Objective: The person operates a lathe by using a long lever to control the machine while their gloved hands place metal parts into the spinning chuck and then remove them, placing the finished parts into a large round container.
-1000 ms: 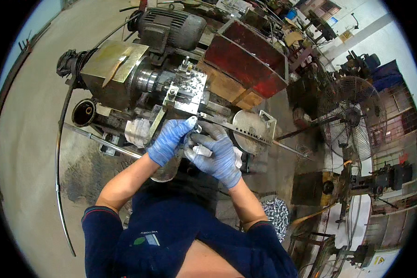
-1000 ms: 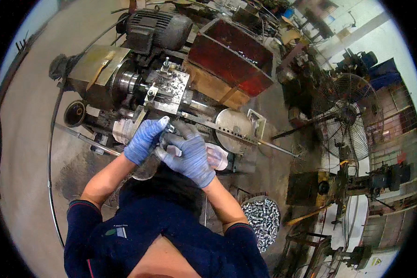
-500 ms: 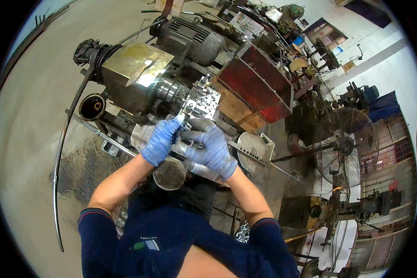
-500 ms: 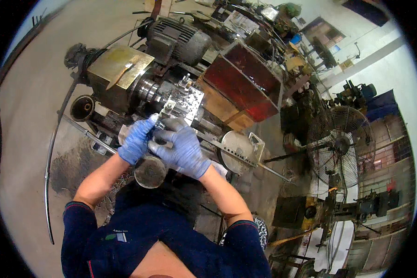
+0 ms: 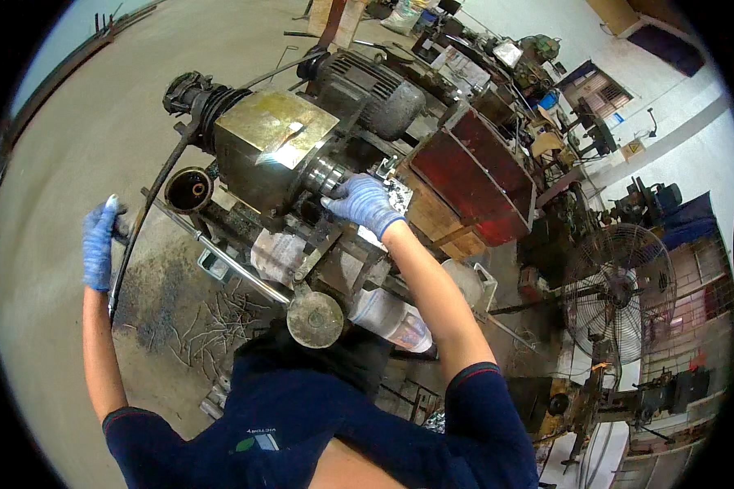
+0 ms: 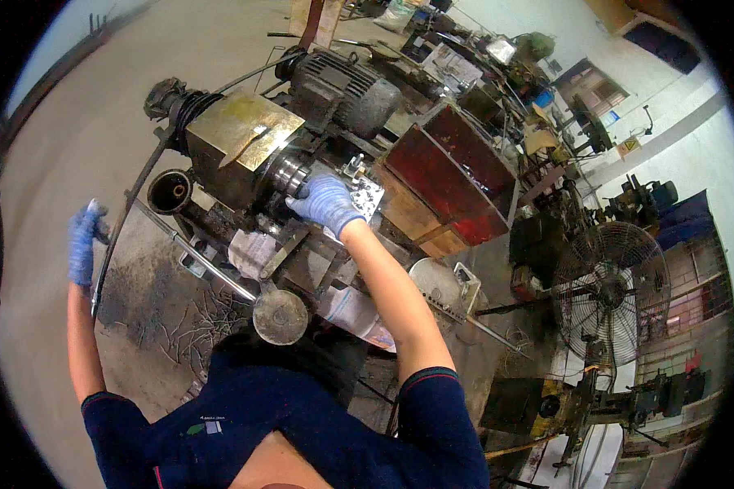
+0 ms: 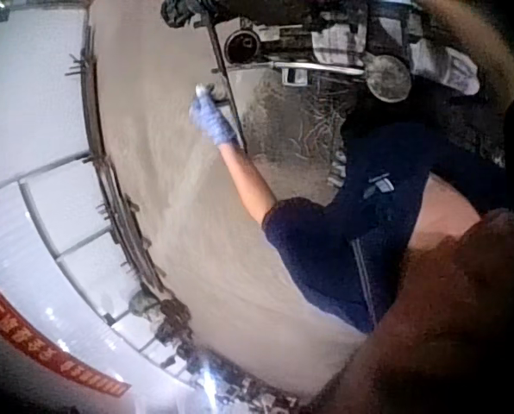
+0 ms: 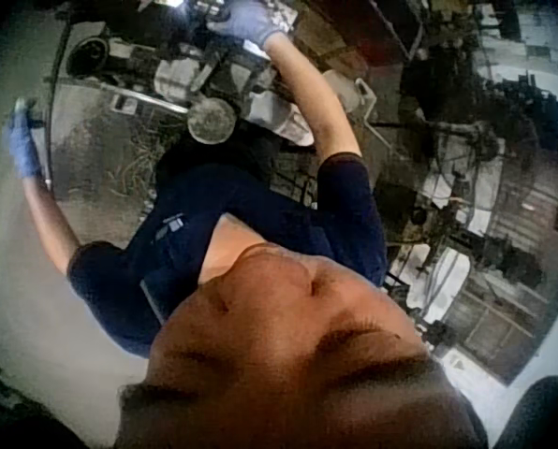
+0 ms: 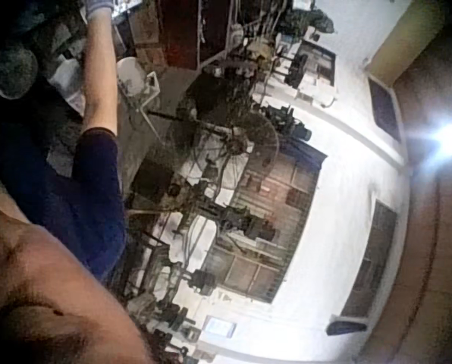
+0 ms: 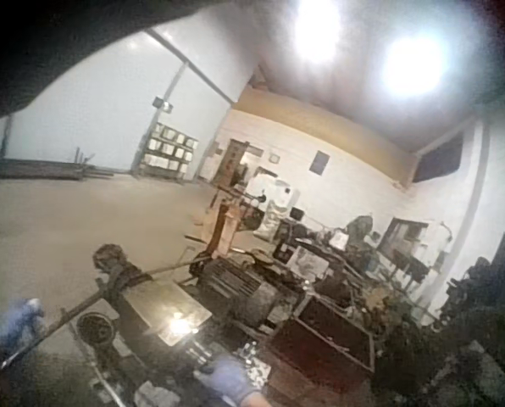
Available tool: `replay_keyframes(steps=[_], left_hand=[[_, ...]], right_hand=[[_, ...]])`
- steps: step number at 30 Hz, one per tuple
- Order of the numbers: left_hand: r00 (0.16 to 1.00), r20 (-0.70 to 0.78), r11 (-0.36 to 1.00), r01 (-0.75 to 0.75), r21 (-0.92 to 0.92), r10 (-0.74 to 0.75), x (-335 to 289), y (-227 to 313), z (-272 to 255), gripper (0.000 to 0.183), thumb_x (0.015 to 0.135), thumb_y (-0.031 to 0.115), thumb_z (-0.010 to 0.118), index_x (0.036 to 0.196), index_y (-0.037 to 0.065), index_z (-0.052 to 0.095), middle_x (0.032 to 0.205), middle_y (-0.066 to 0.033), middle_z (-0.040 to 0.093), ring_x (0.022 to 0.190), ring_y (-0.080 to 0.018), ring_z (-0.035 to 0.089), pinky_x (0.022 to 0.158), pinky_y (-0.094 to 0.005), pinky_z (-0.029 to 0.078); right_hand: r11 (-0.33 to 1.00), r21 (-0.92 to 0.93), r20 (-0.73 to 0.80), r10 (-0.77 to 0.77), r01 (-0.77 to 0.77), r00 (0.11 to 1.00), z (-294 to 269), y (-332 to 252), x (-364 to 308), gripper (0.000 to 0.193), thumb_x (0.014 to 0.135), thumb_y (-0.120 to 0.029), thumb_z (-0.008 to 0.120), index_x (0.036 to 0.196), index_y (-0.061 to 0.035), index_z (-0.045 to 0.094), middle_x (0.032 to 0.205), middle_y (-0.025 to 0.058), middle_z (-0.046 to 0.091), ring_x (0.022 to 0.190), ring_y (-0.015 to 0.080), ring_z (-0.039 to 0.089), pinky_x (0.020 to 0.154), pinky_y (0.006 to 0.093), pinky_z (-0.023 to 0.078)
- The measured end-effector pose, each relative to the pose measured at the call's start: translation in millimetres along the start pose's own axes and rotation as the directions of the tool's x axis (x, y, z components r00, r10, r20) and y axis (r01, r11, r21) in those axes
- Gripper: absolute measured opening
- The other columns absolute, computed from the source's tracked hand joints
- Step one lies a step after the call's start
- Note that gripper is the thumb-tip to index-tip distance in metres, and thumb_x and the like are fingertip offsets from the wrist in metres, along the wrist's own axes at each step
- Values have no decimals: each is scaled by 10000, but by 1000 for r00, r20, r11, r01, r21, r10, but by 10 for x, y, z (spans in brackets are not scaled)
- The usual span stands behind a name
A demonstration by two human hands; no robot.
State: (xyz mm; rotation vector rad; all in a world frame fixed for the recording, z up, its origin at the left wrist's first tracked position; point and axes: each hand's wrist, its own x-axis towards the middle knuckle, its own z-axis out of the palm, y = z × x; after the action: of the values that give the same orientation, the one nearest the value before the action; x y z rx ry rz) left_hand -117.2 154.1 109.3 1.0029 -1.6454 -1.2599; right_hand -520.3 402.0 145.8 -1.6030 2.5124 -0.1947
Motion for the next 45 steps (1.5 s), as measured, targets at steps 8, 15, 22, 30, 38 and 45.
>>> replay_keyframes(steps=[8, 15, 22, 30, 38, 45], left_hand=[[996, 18, 972, 76, 224, -82, -8, -418, -315, 355, 895, 361, 529, 842, 21, 617, 532, -37, 525, 444, -98, 501, 408, -248, 398], [910, 126, 347, -274, 897, 394, -313, -588, -585, 333, 878, 359, 513, 939, 55, 635, 686, -129, 627, 643, -300, 602, 624, -402, 465], [990, 70, 519, 5, 855, -123, -898, -265, -501, 329, 825, 381, 555, 877, 65, 630, 804, -186, 620, 761, -366, 588, 691, -447, 449], [984, 166, 75, -171, 982, 68, -451, -753, -628, 171, 761, 254, 562, 792, 91, 604, 722, -135, 615, 677, -336, 595, 620, -444, 446], [915, 317, -170, -281, 944, 248, 659, -1170, -1423, 113, 764, 98, 545, 876, 98, 559, 660, -134, 595, 602, -303, 596, 570, -418, 448], [829, 107, 366, -354, 861, 549, 548, -722, -481, 245, 825, 264, 572, 973, 75, 623, 761, -144, 628, 705, -307, 604, 657, -416, 470]], right_hand=[[999, -37, -95, -5, 1, 996, 22, -23, -3, 504, 671, -498, 654, 803, -13, 659, 795, 210, 633, 779, 350, 611, 751, 399, 471], [995, -45, 38, 90, -88, 995, -93, -176, -15, 547, 678, -554, 632, 872, -44, 673, 850, 181, 652, 819, 332, 622, 775, 391, 475], [996, 54, 148, 69, -77, 987, -181, -270, 119, 600, 652, -573, 651, 938, -47, 658, 940, 189, 643, 878, 325, 615, 791, 387, 472], [982, -129, 98, 150, -137, 984, -109, -316, 60, 565, 648, -600, 651, 751, -45, 682, 752, 180, 648, 731, 319, 632, 704, 380, 496], [987, -131, -19, 89, -91, 996, -47, -279, 35, 561, 651, -597, 647, 691, -38, 671, 676, 191, 621, 671, 323, 619, 662, 387, 490], [999, 18, -374, -37, 48, 927, -251, -101, -460, 435, 699, -491, 642, 671, -58, 677, 743, 118, 639, 742, 300, 603, 713, 384, 460]])
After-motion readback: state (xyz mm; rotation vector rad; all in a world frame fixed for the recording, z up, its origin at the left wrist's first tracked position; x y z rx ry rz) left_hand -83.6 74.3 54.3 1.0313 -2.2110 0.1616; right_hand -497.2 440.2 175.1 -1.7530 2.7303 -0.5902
